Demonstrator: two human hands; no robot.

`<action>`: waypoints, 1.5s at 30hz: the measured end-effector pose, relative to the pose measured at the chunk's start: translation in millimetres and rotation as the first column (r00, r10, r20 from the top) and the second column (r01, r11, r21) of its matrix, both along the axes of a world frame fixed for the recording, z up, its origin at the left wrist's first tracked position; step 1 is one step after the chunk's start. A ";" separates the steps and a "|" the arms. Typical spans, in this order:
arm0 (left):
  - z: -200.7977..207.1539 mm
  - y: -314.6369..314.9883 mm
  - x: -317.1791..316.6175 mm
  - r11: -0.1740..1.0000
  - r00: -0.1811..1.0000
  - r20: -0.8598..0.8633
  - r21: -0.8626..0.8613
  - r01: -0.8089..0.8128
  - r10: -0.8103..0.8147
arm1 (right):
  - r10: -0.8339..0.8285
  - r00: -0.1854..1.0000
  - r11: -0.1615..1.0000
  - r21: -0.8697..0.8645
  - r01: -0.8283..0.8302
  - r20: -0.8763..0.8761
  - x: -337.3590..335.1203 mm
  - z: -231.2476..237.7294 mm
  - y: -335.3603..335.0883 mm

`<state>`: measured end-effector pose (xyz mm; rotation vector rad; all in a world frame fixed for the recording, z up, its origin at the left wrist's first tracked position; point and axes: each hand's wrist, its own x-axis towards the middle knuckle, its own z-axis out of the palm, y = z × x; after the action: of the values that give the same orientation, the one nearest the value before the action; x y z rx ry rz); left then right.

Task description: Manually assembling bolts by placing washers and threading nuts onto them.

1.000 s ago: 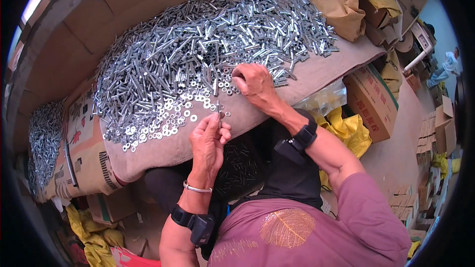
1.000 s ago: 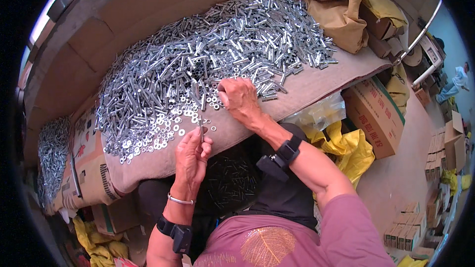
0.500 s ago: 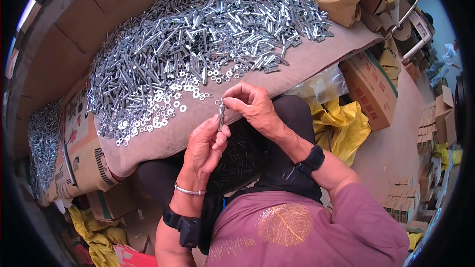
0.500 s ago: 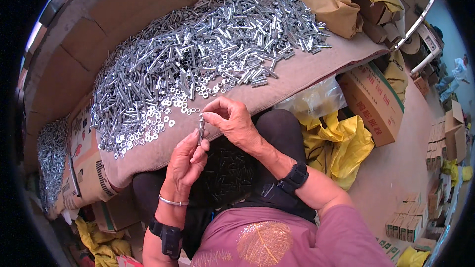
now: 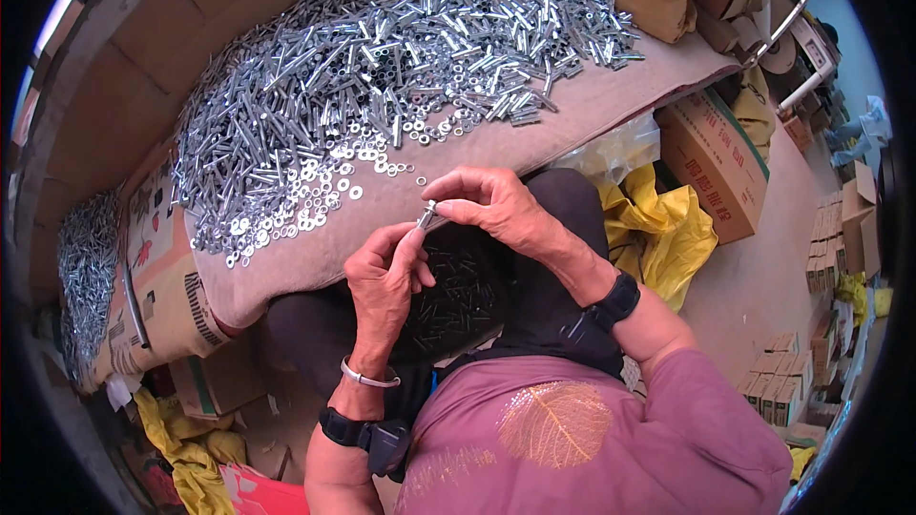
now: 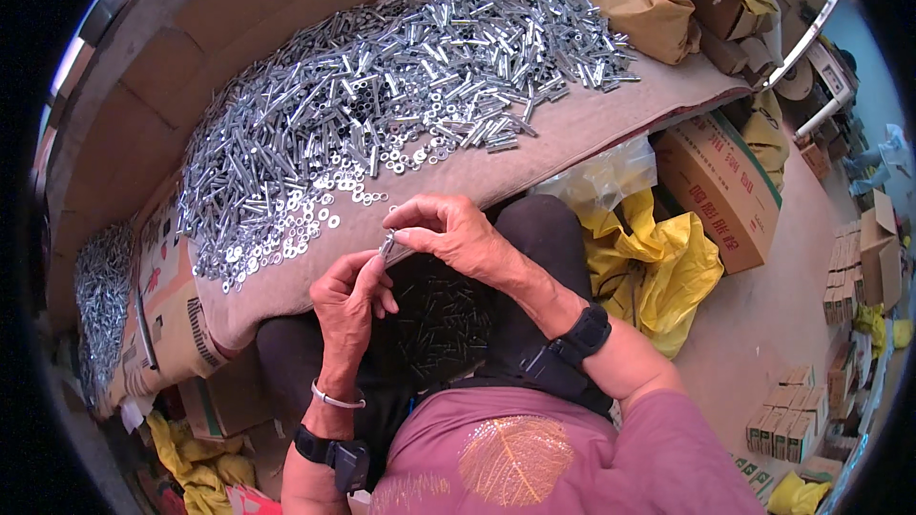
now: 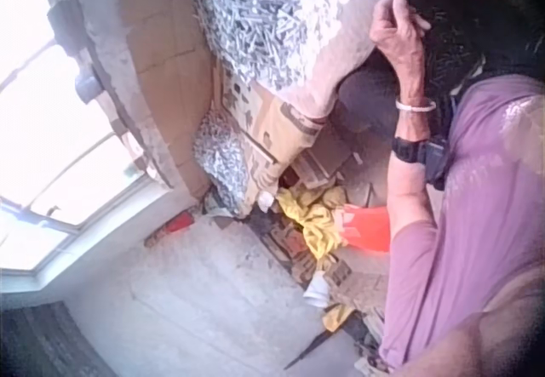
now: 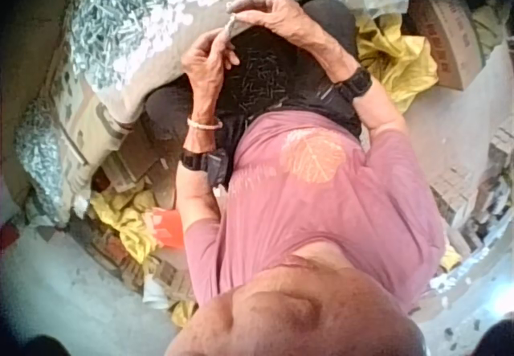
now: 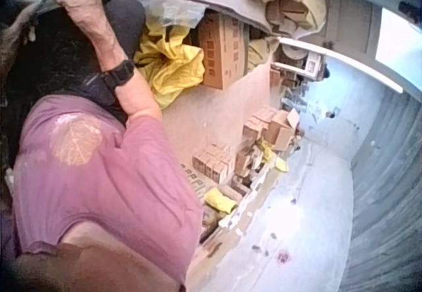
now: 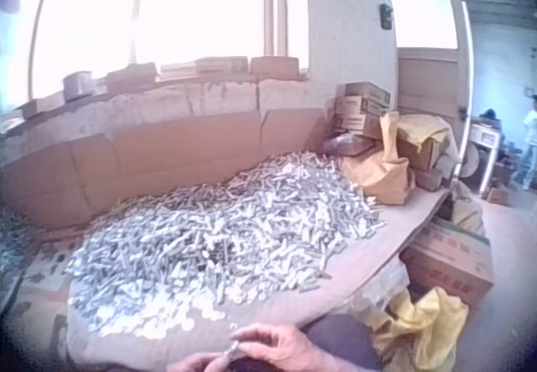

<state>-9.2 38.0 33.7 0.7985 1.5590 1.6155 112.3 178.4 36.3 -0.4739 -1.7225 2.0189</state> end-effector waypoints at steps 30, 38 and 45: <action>-15.4 -11.8 -20.8 0.993 0.999 -0.008 0.109 -0.036 0.037 | -0.026 0.989 0.976 0.217 -0.005 0.144 -26.3 7.2 -14.3; -22.3 -8.4 -10.8 0.970 0.881 -0.440 0.230 -0.079 0.176 | -0.045 0.959 0.954 0.298 -0.042 0.280 -20.5 -11.1 -0.1; -20.1 14.5 2.8 0.924 0.720 -0.623 0.378 -0.064 0.305 | -0.063 0.995 0.946 -0.324 0.035 -0.079 -53.8 -7.6 -22.7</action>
<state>-6.5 52.6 13.6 1.6028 1.9240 1.8858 58.5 155.7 28.8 -0.5167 -1.3191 2.2587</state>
